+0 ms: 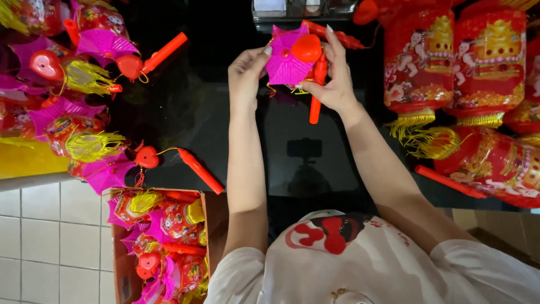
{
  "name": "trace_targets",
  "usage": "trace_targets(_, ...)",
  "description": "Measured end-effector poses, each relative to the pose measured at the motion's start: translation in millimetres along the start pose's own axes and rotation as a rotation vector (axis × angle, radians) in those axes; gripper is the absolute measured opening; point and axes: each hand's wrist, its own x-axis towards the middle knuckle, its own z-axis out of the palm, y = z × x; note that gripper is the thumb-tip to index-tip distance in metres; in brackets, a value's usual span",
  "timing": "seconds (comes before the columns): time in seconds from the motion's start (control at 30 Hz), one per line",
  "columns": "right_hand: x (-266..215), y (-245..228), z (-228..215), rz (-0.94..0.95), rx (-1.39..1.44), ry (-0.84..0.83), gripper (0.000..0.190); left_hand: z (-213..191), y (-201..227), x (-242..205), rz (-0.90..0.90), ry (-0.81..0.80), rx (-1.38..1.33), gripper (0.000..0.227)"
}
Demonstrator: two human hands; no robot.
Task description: Assembling small decorative lanterns by attaching plastic handles to the lantern bodies.
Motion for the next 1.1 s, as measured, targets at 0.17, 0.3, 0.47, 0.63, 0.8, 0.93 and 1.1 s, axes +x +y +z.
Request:
trace_targets(0.17, 0, -3, 5, 0.001, 0.057, -0.013, 0.101, 6, -16, 6, 0.031, 0.161, -0.119, 0.01)
trace_targets(0.3, 0, -5, 4, 0.01, 0.025, 0.005, 0.101, 17, -5, -2, 0.008, 0.187, -0.221, 0.012)
trace_targets(0.47, -1, -3, 2, 0.027, -0.012, 0.015, 0.102, 16, -20, 4, 0.078, 0.231, -0.232, 0.014)
trace_targets(0.63, 0, -3, 0, 0.022, 0.017, 0.026, 0.1, 3, -16, 9, 0.321, 0.194, -0.203, 0.015)
trace_targets(0.8, 0, -2, -1, 0.008, 0.028, 0.031, 0.105, -31, -44, 38, 0.035, 0.147, -0.691, 0.022)
trace_targets(0.93, 5, -7, -4, 0.045, 0.376, -0.015, 0.106, -45, -54, 51, -0.073, 0.245, -0.768, 0.025)
trace_targets(1.1, 7, -13, -13, 0.193, 0.523, -0.089, 0.105, -18, -26, 21, 0.22, -0.404, -0.532, 0.073)
